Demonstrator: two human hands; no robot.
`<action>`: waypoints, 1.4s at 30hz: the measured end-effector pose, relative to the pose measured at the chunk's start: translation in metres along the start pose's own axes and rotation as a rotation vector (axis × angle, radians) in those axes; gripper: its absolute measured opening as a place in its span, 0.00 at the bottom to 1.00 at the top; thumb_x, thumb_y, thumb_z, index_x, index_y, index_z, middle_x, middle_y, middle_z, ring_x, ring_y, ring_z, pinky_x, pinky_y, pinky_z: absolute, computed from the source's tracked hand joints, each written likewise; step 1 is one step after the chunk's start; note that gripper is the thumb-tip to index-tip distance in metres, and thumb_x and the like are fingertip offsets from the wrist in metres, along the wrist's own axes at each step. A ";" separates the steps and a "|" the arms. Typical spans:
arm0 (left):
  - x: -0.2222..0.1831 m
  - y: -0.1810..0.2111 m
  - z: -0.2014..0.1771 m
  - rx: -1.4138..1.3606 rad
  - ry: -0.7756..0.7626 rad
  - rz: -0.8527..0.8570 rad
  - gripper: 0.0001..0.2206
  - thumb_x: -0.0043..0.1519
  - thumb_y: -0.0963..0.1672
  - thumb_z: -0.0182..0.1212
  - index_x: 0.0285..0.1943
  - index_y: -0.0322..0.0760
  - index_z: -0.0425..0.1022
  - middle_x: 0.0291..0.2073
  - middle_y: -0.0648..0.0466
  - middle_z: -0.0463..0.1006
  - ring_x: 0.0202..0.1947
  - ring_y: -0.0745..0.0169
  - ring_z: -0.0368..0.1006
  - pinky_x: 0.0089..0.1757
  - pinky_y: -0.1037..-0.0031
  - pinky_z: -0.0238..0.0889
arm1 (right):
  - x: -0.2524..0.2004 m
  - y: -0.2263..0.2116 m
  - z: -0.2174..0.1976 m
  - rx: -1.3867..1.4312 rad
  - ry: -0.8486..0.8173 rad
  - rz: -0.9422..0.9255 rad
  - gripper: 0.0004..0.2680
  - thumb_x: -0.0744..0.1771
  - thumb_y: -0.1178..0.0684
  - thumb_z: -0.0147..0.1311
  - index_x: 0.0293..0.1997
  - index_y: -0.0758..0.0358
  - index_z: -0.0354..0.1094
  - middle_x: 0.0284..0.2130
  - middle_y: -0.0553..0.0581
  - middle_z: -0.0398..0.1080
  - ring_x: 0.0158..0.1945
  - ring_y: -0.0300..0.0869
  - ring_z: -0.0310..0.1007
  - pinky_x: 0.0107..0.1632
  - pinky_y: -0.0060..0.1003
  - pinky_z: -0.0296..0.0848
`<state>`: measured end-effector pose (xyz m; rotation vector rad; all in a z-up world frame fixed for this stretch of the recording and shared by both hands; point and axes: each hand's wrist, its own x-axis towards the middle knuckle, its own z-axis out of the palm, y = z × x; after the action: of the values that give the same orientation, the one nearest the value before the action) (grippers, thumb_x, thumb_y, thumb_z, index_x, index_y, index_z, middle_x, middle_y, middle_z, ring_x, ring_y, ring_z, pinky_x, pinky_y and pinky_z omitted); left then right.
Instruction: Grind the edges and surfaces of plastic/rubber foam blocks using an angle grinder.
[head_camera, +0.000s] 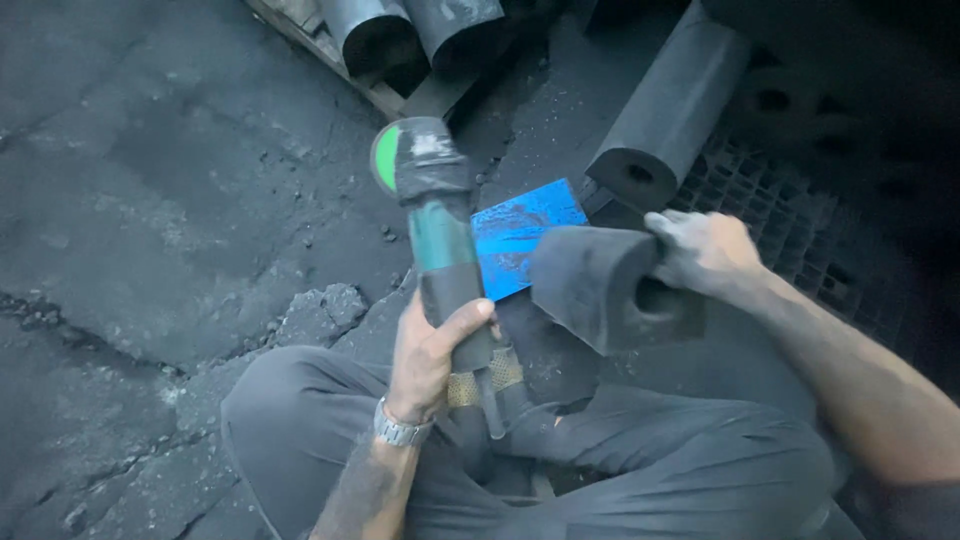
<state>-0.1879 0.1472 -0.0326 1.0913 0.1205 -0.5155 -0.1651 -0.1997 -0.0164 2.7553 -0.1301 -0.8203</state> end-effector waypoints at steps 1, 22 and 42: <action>0.001 -0.001 -0.001 0.002 0.000 0.002 0.18 0.57 0.43 0.69 0.51 0.28 0.71 0.33 0.51 0.78 0.31 0.63 0.78 0.35 0.71 0.73 | 0.014 -0.003 0.005 0.001 0.002 -0.001 0.25 0.64 0.40 0.62 0.67 0.52 0.61 0.56 0.54 0.71 0.51 0.46 0.79 0.49 0.41 0.80; 0.008 -0.023 -0.014 -0.097 -0.046 -0.099 0.18 0.59 0.44 0.67 0.52 0.28 0.70 0.35 0.47 0.79 0.34 0.61 0.78 0.38 0.69 0.73 | 0.100 -0.052 -0.006 0.321 0.115 -0.045 0.25 0.64 0.40 0.65 0.66 0.55 0.61 0.57 0.58 0.69 0.57 0.51 0.72 0.57 0.46 0.73; -0.050 -0.124 0.112 0.301 -0.397 0.013 0.33 0.66 0.62 0.53 0.62 0.30 0.71 0.47 0.43 0.82 0.51 0.54 0.79 0.53 0.65 0.69 | -0.144 -0.089 0.085 2.218 0.295 0.196 0.21 0.71 0.43 0.45 0.60 0.77 0.65 0.48 0.72 0.76 0.51 0.51 0.78 0.55 0.47 0.76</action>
<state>-0.3059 0.0223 -0.0646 1.2591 -0.3213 -0.7448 -0.3311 -0.1108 -0.0341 4.1837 -2.4746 0.3009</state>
